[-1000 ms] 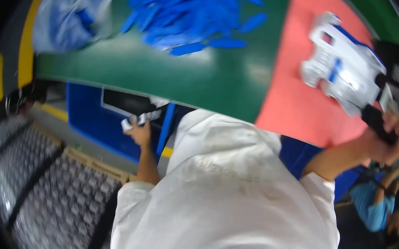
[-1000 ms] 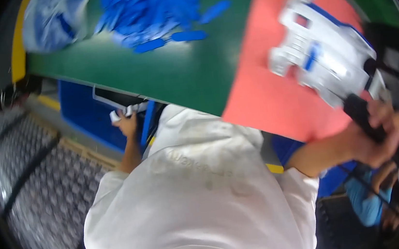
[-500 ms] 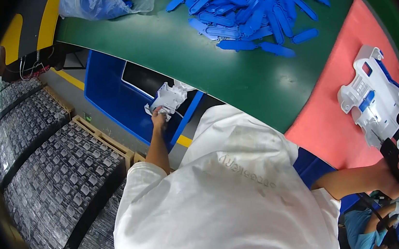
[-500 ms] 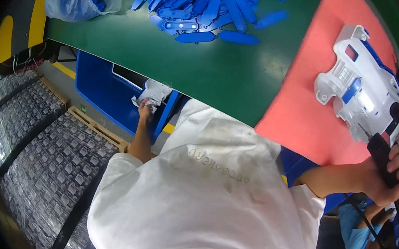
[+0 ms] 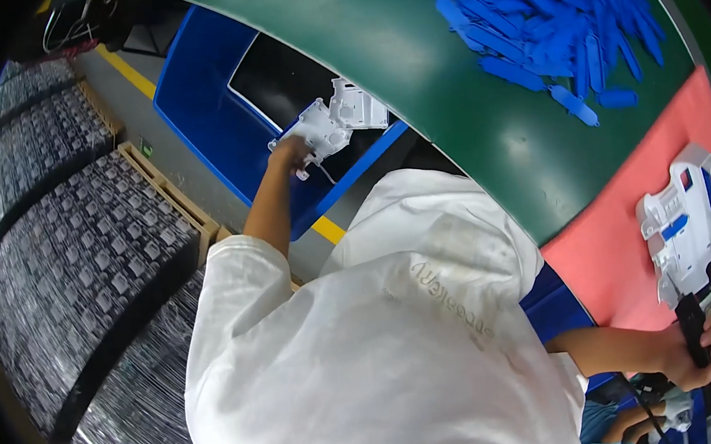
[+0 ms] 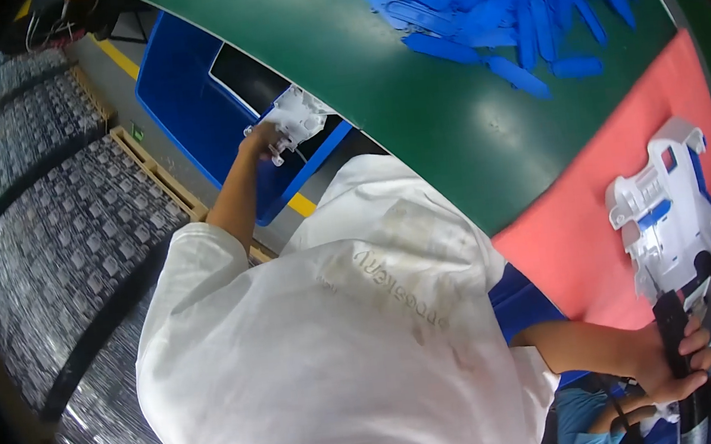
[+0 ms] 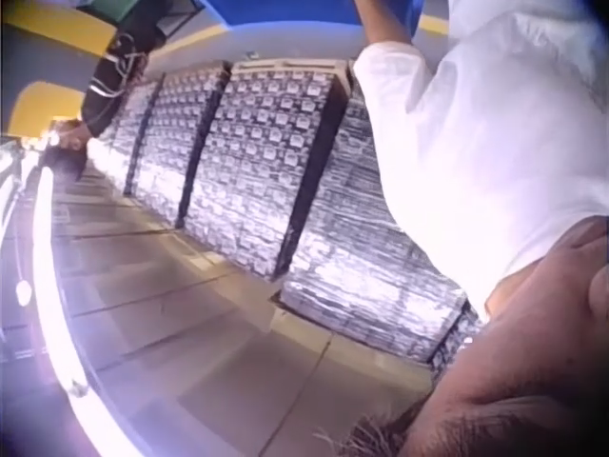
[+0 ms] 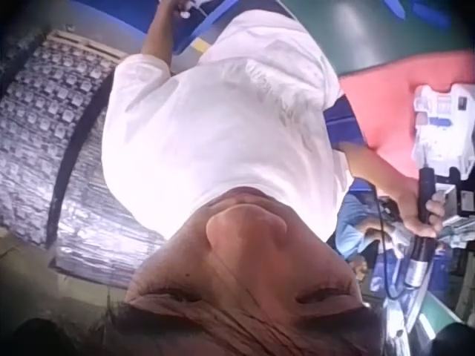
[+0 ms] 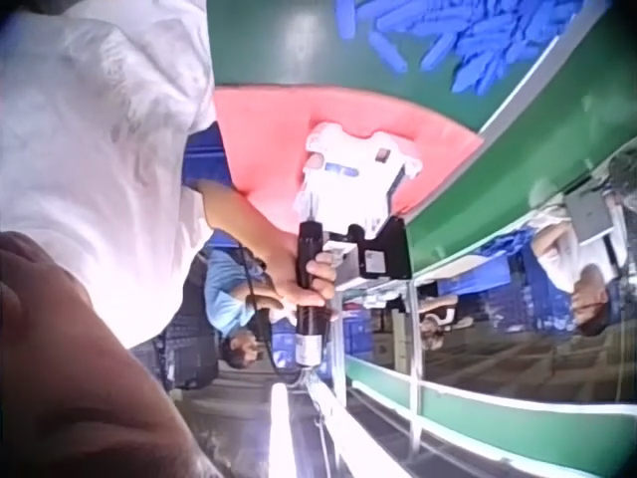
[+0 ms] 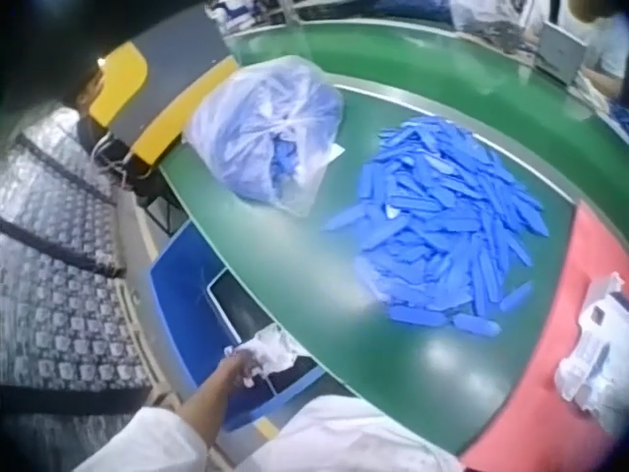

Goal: Assembling blue plastic internal components into white plastic outer housings using an electric screwdriver at a factory workstation.

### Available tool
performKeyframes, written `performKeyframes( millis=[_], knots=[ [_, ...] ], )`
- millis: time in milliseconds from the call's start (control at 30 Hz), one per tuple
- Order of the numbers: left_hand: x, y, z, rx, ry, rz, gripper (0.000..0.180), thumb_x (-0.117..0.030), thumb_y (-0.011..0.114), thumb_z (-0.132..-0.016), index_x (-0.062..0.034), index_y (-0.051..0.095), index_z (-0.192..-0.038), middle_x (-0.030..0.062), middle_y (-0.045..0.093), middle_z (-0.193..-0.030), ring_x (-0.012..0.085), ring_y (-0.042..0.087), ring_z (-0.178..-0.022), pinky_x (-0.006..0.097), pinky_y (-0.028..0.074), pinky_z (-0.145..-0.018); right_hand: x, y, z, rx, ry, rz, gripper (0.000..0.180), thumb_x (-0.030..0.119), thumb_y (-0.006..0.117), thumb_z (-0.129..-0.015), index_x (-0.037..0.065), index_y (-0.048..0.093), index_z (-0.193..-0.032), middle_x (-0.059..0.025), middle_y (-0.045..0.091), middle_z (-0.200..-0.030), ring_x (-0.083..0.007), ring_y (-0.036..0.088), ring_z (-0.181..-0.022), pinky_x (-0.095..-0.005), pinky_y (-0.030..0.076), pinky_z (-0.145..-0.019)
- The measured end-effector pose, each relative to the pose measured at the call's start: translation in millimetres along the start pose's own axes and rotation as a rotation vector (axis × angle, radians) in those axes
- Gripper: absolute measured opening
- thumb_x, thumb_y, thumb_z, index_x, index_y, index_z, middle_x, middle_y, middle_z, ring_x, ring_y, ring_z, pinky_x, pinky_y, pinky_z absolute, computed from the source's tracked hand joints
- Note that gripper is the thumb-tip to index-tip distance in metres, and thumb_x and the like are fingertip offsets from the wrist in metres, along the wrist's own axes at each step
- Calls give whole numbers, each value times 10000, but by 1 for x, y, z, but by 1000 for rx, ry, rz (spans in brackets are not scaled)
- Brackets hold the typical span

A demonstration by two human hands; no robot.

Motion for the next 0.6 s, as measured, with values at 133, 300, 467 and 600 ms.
performKeyframes(
  millis=[133,300,467,600],
  knots=[
    [-145,-17,40,-747,435,59,567,-348,652,-769,-11,546,-1211,246,598,-1193,384,578,-1123,452,481,-939,3,16,1,-2,-47,44,305,145,624,-752,159,558,-1049,20,432,-623,-162,436,-573,-382,364,-605],
    [-210,0,-8,-551,223,178,376,-151,599,-791,-23,614,-1144,231,609,-1182,381,584,-1117,444,469,-964,8,13,8,22,-56,51,307,124,611,-786,144,529,-1081,19,417,-665,-162,434,-596,-376,369,-609],
    [-199,-5,31,-671,290,94,363,-67,573,-782,-141,649,-1129,185,640,-1133,365,610,-1070,459,498,-910,3,26,14,64,-71,86,322,130,576,-853,130,498,-1165,9,378,-684,-153,418,-606,-351,381,-637],
    [-216,-3,51,-737,479,123,377,-21,557,-775,-141,650,-1120,206,643,-1080,378,618,-1025,463,508,-893,-3,22,9,35,-46,-28,322,124,588,-859,108,514,-1173,2,396,-705,-160,420,-616,-342,368,-642]
  ],
)
Point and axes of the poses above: each hand's wrist, its own z-axis away from the middle knuckle, its own y-axis out of the palm, x = y × z, the point moved 2 cm from there along -z, towards the middle knuckle
